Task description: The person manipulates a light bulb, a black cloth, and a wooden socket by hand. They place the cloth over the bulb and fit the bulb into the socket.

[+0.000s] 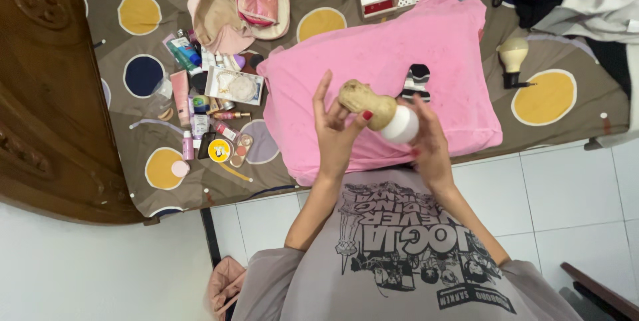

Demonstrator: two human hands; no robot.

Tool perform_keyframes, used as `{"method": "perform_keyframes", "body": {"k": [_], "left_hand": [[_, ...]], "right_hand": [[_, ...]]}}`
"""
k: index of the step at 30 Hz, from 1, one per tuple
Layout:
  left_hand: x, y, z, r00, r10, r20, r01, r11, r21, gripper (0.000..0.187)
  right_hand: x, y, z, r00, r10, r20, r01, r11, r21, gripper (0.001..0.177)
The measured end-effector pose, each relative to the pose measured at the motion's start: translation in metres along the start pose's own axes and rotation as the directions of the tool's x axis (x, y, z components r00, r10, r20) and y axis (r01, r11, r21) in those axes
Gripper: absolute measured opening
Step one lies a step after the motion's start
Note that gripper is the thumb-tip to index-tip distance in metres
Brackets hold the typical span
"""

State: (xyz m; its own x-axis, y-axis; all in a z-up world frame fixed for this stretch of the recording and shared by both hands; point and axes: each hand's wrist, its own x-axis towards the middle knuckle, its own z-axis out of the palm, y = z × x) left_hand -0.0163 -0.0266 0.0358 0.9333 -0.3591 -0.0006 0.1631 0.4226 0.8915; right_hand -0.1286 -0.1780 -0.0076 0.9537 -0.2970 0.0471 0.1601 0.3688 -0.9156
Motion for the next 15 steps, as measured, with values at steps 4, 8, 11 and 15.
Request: {"method": "perform_keyframes", "body": {"k": [4, 8, 11, 15], "left_hand": [[-0.004, -0.004, 0.0, 0.993, 0.104, -0.061, -0.093, 0.982, 0.164, 0.099], [-0.011, -0.009, 0.002, 0.991, 0.132, -0.035, -0.121, 0.967, 0.222, 0.099], [-0.012, -0.008, 0.003, 0.991, 0.136, 0.017, -0.135, 0.953, 0.271, 0.099], [-0.011, -0.002, 0.004, 0.977, 0.156, 0.144, -0.197, 0.921, 0.336, 0.103]], "right_hand": [[0.007, -0.008, 0.011, 0.951, -0.302, 0.065, 0.291, 0.805, -0.517, 0.1], [0.012, 0.004, 0.013, 0.963, -0.266, 0.032, 0.257, 0.881, -0.398, 0.086], [0.014, 0.012, 0.012, 0.98, -0.197, 0.008, 0.194, 0.956, -0.218, 0.075], [0.013, 0.011, 0.006, 0.988, -0.154, 0.034, 0.157, 0.979, -0.132, 0.07]]}}
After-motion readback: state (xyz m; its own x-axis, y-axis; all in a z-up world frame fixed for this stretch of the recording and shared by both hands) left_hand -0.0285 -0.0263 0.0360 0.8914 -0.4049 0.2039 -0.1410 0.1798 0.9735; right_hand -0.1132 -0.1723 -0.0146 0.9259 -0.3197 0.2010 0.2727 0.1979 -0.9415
